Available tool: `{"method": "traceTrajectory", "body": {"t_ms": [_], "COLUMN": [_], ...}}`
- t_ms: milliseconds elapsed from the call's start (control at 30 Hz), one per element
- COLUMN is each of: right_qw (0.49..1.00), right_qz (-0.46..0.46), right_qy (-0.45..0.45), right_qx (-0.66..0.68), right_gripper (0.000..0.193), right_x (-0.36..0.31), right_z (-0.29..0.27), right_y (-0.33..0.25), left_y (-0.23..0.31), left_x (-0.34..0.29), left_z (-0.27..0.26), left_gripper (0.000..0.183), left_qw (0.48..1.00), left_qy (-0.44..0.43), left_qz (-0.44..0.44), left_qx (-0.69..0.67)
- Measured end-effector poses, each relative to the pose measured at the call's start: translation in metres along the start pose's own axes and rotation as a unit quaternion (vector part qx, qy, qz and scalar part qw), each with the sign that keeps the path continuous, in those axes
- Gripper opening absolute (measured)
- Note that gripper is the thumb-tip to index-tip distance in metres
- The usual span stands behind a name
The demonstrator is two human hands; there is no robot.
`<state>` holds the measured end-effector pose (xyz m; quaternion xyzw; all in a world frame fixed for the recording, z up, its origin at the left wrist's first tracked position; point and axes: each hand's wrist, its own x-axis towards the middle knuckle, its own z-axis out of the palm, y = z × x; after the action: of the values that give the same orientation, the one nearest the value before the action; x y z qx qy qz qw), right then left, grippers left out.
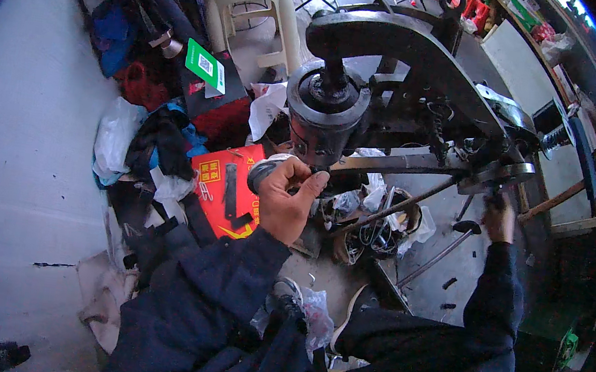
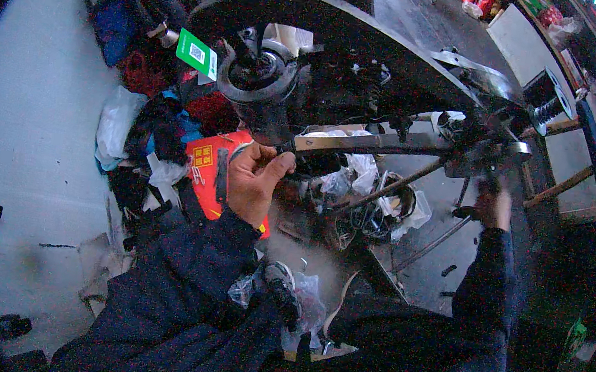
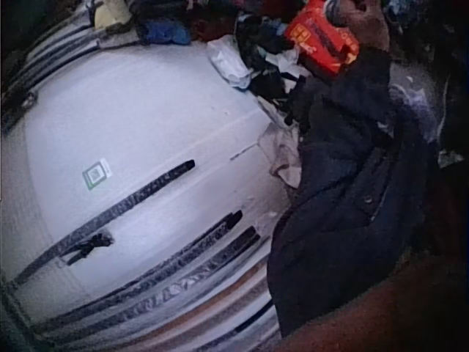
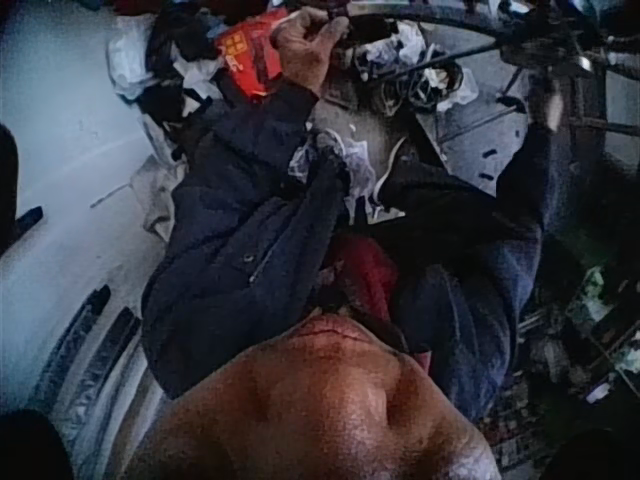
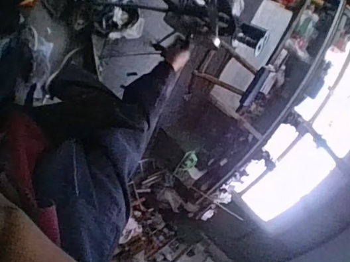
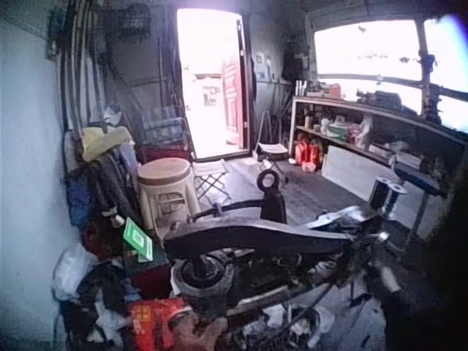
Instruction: The person sits on the floor and works on a cylindrical electric motor, repeatedly stripping and twisting wires with their hands. They adjust the motor's position and continue manipulating the wires throughout the clip.
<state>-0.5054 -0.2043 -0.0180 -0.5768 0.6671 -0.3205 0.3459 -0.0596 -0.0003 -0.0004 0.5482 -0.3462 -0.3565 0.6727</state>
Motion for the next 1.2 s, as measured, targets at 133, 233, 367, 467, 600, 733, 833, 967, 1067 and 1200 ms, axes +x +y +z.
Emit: {"method": "traceTrajectory", "body": {"t_ms": [133, 233, 367, 467, 600, 733, 833, 967, 1067, 1200], "right_qw": [0.988, 0.984, 0.983, 0.976, 0.986, 0.978, 0.984, 0.980, 0.968, 0.990], "right_qz": [0.007, -0.083, -0.171, -0.186, 0.071, 0.016, -0.070, -0.184, -0.197, -0.016], "right_qy": [-0.157, -0.152, 0.071, 0.105, 0.022, -0.204, -0.163, 0.071, 0.122, 0.022], "right_qx": [0.007, 0.029, 0.012, -0.031, 0.147, 0.028, -0.005, 0.018, -0.096, -0.140], "right_gripper": [0.020, 0.020, 0.022, 0.017, 0.018, 0.030, 0.027, 0.024, 0.029, 0.041], "right_x": [-0.057, -0.075, -0.042, -0.005, -0.005, -0.055, -0.073, -0.044, -0.010, -0.001], "right_z": [0.055, 0.026, -0.023, -0.039, 0.005, 0.046, 0.028, -0.016, -0.038, 0.001], "right_y": [-0.043, -0.094, -0.091, -0.047, -0.001, -0.043, -0.092, -0.094, -0.055, -0.007], "left_y": [-0.004, 0.000, 0.010, 0.017, 0.015, 0.010, 0.008, 0.010, 0.014, 0.016], "left_x": [0.003, 0.004, 0.006, 0.009, 0.014, 0.015, 0.019, 0.023, 0.023, 0.022], "left_z": [-0.002, -0.001, 0.005, 0.000, -0.008, -0.014, -0.017, -0.021, -0.023, -0.022], "left_gripper": [0.022, 0.019, 0.021, 0.026, 0.029, 0.026, 0.028, 0.028, 0.030, 0.031], "left_qw": [1.000, 1.000, 0.997, 0.996, 0.996, 0.994, 0.991, 0.988, 0.987, 0.985], "left_qy": [0.006, -0.002, 0.003, -0.030, -0.082, -0.107, -0.129, -0.153, -0.162, -0.156], "left_qz": [0.005, -0.007, 0.022, 0.005, 0.004, -0.018, -0.016, -0.005, -0.020, -0.060], "left_qx": [0.010, -0.011, -0.071, -0.084, -0.029, -0.005, -0.024, 0.012, 0.004, -0.028]}}
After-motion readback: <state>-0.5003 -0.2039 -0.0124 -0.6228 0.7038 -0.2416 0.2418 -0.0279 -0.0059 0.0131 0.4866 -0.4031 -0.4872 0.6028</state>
